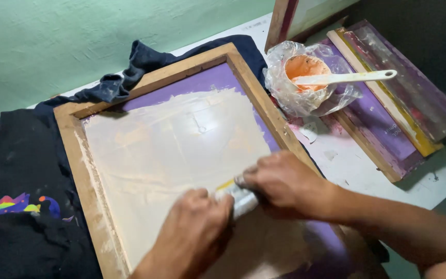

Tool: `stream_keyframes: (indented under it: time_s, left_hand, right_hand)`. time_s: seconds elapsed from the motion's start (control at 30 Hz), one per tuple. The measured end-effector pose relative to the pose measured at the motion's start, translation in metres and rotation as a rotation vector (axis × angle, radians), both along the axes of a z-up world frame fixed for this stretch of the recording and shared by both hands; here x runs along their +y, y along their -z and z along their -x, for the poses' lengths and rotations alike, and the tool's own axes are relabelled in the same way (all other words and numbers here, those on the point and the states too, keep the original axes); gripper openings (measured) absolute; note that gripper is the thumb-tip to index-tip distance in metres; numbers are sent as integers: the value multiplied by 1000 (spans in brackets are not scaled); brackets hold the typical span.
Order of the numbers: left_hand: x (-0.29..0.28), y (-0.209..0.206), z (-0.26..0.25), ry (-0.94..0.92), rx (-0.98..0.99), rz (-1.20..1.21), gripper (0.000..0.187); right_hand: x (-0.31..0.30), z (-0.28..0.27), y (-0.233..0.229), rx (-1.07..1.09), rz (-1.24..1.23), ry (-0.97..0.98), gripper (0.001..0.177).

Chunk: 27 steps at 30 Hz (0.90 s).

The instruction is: The person uses a squeegee to spread white ink across a screen printing frame placed over a black t-shirt. The hands move the squeegee back and forth to ensure even coverage of the ink on the mesh screen.

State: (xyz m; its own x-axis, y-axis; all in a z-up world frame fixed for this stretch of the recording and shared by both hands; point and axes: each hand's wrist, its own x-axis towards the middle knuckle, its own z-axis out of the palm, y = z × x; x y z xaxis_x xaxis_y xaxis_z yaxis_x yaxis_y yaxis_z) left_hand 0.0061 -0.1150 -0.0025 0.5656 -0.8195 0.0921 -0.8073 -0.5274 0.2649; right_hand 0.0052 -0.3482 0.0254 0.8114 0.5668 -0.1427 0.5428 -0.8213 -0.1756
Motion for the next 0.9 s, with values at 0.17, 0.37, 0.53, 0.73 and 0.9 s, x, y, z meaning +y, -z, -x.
stream_keyframes:
  time_s: [0.17,0.37,0.53,0.73,0.9]
  left_hand:
    - [4,14,49,30,-360,97,11]
    - [14,-55,-18,-179,-306,-216,59]
    - [49,23,-54,-323,-540,-240,61]
    - [60,40,33,-147,-423,-88,51]
    - [69,-10,40,-62,87,-211,28]
  right_hand:
    - [3,43,-21,94,-10,-107,43]
    - [26,-38,-27,6,-17,54,41]
    - [39,-76,68,-295,-231,-95,62]
    - [50,23,46,-173,21,-187,77]
    - [58,25,-21,97,-7,-214,39]
